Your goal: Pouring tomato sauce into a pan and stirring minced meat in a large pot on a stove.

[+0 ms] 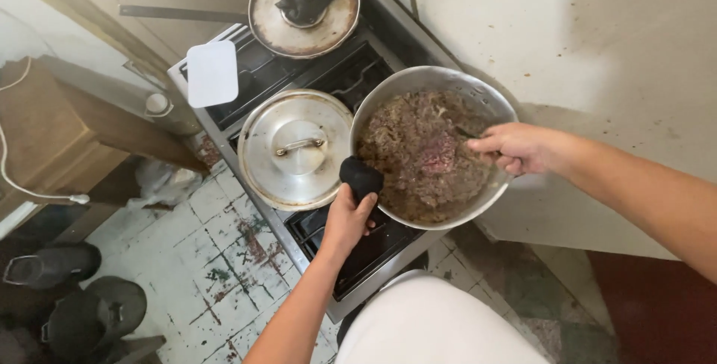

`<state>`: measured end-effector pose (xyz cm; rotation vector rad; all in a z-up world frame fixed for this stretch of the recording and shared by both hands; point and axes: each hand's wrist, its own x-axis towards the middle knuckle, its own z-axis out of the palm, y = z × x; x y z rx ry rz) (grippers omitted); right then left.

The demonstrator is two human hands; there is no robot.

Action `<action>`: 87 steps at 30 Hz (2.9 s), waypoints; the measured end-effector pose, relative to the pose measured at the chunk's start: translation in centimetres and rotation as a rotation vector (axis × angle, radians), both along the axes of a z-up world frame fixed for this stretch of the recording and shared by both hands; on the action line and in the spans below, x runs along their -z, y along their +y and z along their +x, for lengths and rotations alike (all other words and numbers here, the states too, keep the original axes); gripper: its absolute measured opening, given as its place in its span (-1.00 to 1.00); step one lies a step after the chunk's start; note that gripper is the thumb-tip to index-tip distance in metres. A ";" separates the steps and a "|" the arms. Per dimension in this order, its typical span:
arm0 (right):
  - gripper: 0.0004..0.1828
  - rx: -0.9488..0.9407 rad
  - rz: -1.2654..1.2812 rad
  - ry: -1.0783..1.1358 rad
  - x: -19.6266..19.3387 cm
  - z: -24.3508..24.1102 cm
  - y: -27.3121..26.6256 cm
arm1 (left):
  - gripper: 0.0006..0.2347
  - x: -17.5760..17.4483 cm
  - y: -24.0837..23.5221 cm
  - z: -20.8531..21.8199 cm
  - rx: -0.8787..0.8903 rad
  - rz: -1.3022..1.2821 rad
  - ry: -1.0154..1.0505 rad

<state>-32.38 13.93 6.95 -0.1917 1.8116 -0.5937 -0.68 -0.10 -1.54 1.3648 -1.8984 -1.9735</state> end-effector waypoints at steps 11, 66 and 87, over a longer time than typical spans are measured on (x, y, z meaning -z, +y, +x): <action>-0.47 -1.111 0.003 0.891 -3.5 6.2 0.1 | -0.76 -0.8 0.2 0.4 -0.005 0.006 0.003; -0.57 -1.286 0.181 0.864 -4.3 3.6 -1.8 | -0.74 0.0 0.8 0.2 -0.130 0.049 0.175; -0.64 -0.863 0.046 0.884 4.4 -2.6 -5.9 | -0.75 0.8 0.4 0.1 -0.037 -0.006 0.016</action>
